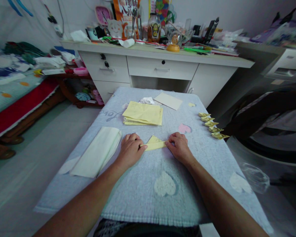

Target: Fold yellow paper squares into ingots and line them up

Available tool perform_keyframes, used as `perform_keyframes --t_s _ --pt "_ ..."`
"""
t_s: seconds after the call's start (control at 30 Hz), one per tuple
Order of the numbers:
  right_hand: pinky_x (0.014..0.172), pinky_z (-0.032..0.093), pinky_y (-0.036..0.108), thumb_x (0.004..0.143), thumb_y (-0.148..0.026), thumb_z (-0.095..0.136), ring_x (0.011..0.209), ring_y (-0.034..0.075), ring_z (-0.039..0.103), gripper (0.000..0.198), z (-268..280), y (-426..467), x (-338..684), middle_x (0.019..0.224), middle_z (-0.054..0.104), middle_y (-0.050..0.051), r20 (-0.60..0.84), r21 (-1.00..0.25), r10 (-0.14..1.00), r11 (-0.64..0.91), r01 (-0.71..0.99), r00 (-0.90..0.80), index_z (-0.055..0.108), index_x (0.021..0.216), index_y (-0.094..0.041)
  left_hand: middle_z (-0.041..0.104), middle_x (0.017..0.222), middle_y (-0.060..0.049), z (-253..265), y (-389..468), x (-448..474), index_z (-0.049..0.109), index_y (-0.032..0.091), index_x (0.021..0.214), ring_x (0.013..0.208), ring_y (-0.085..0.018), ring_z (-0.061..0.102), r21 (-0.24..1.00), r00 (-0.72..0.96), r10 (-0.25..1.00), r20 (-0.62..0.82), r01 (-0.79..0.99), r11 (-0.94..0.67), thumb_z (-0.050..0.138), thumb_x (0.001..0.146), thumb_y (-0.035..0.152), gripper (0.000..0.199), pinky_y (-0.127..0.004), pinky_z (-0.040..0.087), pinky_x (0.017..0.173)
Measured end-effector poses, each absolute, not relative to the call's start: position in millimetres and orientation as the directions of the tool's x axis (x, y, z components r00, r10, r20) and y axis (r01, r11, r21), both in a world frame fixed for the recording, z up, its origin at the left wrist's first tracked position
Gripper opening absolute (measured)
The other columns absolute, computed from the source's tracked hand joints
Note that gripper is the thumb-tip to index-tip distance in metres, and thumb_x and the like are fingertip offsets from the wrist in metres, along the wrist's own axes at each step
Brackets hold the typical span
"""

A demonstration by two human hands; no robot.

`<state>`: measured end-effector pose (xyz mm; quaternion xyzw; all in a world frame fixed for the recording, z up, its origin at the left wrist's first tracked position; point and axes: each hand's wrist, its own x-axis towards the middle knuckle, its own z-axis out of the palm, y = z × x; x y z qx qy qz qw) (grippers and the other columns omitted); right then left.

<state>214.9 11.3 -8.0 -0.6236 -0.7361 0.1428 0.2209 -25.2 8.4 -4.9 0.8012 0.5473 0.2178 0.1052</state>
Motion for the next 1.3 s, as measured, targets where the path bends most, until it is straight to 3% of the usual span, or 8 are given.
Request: perform_keyframes --t_s 0.17,0.4,0.8,0.9,1.0,1.1,1.2,1.3 --pt "0.078 0.033 0.034 0.084 -0.029 0.061 0.089 0.022 0.049 0.017 -7.6 11.1 213.5 0.094 0.060 0.007 0.152 -0.477 0.982 0.168 0.862 -0.108 0.066 0.072 -0.018 0.060 0.091 -0.005 -2.0 9.7 -26.6 0.068 0.020 0.073 0.090 -0.021 0.050 0.419 0.321 0.928 0.190 0.828 -0.372 0.053 0.086 0.028 0.021 -0.038 0.038 0.084" --pt "0.078 0.032 0.035 0.083 -0.029 0.062 0.089 0.022 0.049 0.017 -7.2 10.6 212.5 0.093 0.060 0.006 0.156 -0.472 0.983 0.159 0.867 -0.096 0.064 0.070 -0.018 0.059 0.091 -0.003 -0.1 12.2 -30.0 0.066 0.020 0.069 0.092 -0.022 0.050 0.468 0.283 0.947 0.153 0.823 -0.321 0.062 0.080 0.030 0.016 -0.038 0.038 0.086" --pt "0.076 0.033 0.035 0.081 -0.028 0.065 0.087 0.022 0.048 0.016 -9.7 10.7 211.6 0.090 0.060 0.006 0.197 -0.474 0.978 0.157 0.867 -0.069 0.065 0.067 -0.019 0.058 0.091 -0.005 0.3 8.3 -24.5 0.063 0.020 0.069 0.093 -0.025 0.046 0.372 0.288 0.940 0.183 0.864 -0.338 0.059 0.081 0.028 0.015 -0.040 0.037 0.082" --pt "0.075 0.033 0.034 0.078 -0.027 0.067 0.087 0.023 0.048 0.015 -9.8 11.3 211.1 0.089 0.060 0.006 0.206 -0.469 0.977 0.148 0.871 -0.055 0.066 0.065 -0.019 0.058 0.094 -0.005 -1.0 6.7 -22.6 0.063 0.021 0.079 0.095 -0.026 0.046 0.375 0.282 0.935 0.215 0.860 -0.346 0.061 0.079 0.024 0.004 -0.040 0.038 0.083" --pt "0.075 0.032 0.034 0.077 -0.027 0.068 0.087 0.023 0.048 0.016 -9.2 11.8 210.6 0.088 0.060 0.006 0.196 -0.467 0.979 0.137 0.874 -0.048 0.066 0.064 -0.019 0.056 0.105 -0.005 -4.3 6.2 -20.7 0.063 0.024 0.101 0.103 -0.025 0.045 0.373 0.360 0.886 0.294 0.810 -0.453 0.059 0.079 0.013 0.025 -0.040 0.038 0.089" --pt "0.074 0.032 0.034 0.076 -0.027 0.069 0.087 0.023 0.048 0.015 -9.0 12.2 210.1 0.089 0.060 0.007 0.184 -0.465 0.982 0.123 0.877 -0.040 0.067 0.065 -0.019 0.056 0.109 -0.004 -7.5 6.1 -19.6 0.063 0.029 0.110 0.103 -0.022 0.045 0.312 0.539 0.782 0.313 0.719 -0.620 0.053 0.083 0.005 0.038 -0.037 0.038 0.090" --pt "0.072 0.032 0.033 0.076 -0.027 0.069 0.086 0.023 0.048 0.015 -9.5 12.5 209.8 0.089 0.060 0.007 0.195 -0.453 0.980 0.122 0.883 -0.036 0.067 0.064 -0.019 0.059 0.100 -0.003 -7.0 4.7 -18.8 0.063 0.032 0.111 0.095 -0.020 0.048 0.244 0.670 0.703 0.238 0.659 -0.711 0.054 0.087 0.011 0.033 -0.034 0.039 0.083" --pt "0.071 0.032 0.033 0.077 -0.028 0.069 0.085 0.022 0.048 0.016 -10.2 12.5 209.6 0.088 0.060 0.007 0.202 -0.449 0.979 0.123 0.885 -0.034 0.067 0.064 -0.019 0.060 0.097 -0.002 -3.1 1.5 -17.4 0.062 0.030 0.112 0.090 -0.019 0.050 0.183 0.696 0.688 0.205 0.664 -0.725 0.054 0.090 0.018 0.026 -0.031 0.040 0.077"
